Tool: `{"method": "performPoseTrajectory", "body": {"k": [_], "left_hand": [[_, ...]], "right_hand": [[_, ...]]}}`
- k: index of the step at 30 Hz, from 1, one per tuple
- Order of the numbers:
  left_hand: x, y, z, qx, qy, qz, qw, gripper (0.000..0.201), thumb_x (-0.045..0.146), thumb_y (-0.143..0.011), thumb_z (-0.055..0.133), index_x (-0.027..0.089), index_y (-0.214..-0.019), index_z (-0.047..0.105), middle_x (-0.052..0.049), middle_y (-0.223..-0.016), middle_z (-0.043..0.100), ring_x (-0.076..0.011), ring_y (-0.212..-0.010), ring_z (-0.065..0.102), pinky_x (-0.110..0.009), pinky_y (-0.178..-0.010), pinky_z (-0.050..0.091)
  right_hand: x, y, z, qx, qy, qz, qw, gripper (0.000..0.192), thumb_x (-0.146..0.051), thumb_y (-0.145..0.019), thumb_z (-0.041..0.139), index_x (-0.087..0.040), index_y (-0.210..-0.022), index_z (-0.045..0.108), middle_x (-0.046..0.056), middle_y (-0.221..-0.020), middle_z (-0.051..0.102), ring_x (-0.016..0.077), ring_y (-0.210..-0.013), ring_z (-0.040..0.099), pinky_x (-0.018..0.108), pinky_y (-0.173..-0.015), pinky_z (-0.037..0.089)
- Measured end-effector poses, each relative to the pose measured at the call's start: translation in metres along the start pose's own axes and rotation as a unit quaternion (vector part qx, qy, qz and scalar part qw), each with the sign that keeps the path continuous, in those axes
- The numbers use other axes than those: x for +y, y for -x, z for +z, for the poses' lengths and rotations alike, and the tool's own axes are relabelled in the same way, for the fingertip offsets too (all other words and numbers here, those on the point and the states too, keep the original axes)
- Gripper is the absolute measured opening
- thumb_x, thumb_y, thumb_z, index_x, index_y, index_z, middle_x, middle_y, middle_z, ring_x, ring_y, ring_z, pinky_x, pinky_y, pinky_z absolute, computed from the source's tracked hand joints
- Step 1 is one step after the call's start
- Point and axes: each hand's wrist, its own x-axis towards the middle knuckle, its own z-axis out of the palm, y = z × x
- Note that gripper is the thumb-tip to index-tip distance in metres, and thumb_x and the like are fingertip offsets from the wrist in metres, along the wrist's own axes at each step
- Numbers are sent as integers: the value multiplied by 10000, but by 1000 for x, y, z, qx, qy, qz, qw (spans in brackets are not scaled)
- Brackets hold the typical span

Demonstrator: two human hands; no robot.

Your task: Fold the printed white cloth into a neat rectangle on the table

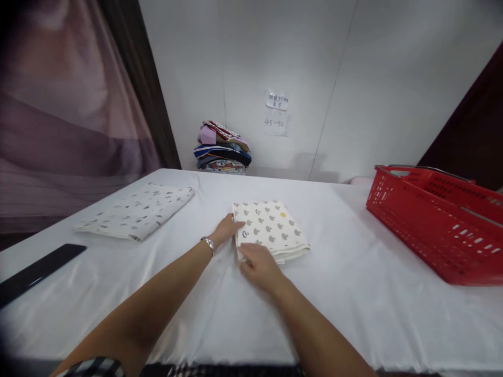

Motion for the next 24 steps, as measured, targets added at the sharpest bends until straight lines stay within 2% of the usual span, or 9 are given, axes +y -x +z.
{"method": "performPoseTrajectory", "body": {"k": [3,5,8,10,13,16,19,21,24], "left_hand": [[8,-9,-1,-1,-2,0,1000,546,340,-723,644,171,-1210,464,-119,-1114,639,-237,-953,622,-305,-766,467],[12,-20,-6,10,-5,-3,1000,624,339,-765,605,184,-1313,350,-118,-1148,620,-235,-991,610,-319,-813,453],[13,-33,-14,14,-41,-25,999,689,381,-772,602,132,-1347,315,-161,-1181,593,-270,-1061,575,-349,-873,429],[12,-31,-17,4,-48,-30,998,687,404,-776,595,121,-1344,333,-167,-1231,559,-275,-1098,550,-352,-907,411],[12,-9,-17,42,-82,40,995,608,384,-799,571,139,-1324,384,-144,-1327,480,-267,-1184,475,-352,-966,373],[16,28,-15,96,-139,200,965,446,320,-823,554,162,-1236,497,-113,-1303,504,-253,-1222,421,-370,-1014,325],[18,61,-12,34,-162,296,941,247,334,-832,560,227,-1044,627,-58,-1126,623,-229,-1103,509,-384,-975,353],[18,75,-9,-14,-167,329,929,204,331,-842,551,238,-993,652,-45,-1072,645,-215,-1051,536,-379,-943,368],[16,83,-6,-42,-165,341,924,191,316,-859,529,242,-973,663,-36,-1051,651,-198,-1007,552,-369,-904,386]], "right_hand": [[50,3,-23,176,4,91,980,322,-330,-853,455,-220,-1093,641,90,-1149,635,234,-1107,547,432,-965,405],[86,11,-36,246,16,183,952,331,-348,-821,484,-193,-1057,657,109,-1156,628,250,-1100,549,454,-952,414],[121,24,-43,237,-57,326,914,392,-389,-783,518,-164,-1078,644,119,-1087,659,247,-975,611,430,-847,484],[128,29,-39,196,-115,360,905,420,-399,-788,515,-150,-1107,627,111,-1039,677,224,-905,634,394,-809,501],[124,27,-35,176,-121,351,912,425,-398,-792,516,-153,-1123,618,106,-1060,668,210,-894,632,368,-790,501],[114,23,-37,212,-95,306,923,384,-391,-791,521,-182,-1093,632,98,-1151,628,220,-981,599,365,-789,495],[104,20,-40,217,-103,250,938,303,-384,-799,528,-216,-1012,663,70,-1153,629,221,-1048,569,363,-813,487],[97,19,-41,182,-104,216,954,249,-351,-800,540,-229,-967,678,59,-1099,651,212,-1024,581,363,-830,482],[87,20,-43,102,-62,159,980,206,-278,-807,538,-243,-940,691,46,-1063,657,206,-1006,579,366,-848,472]]}}
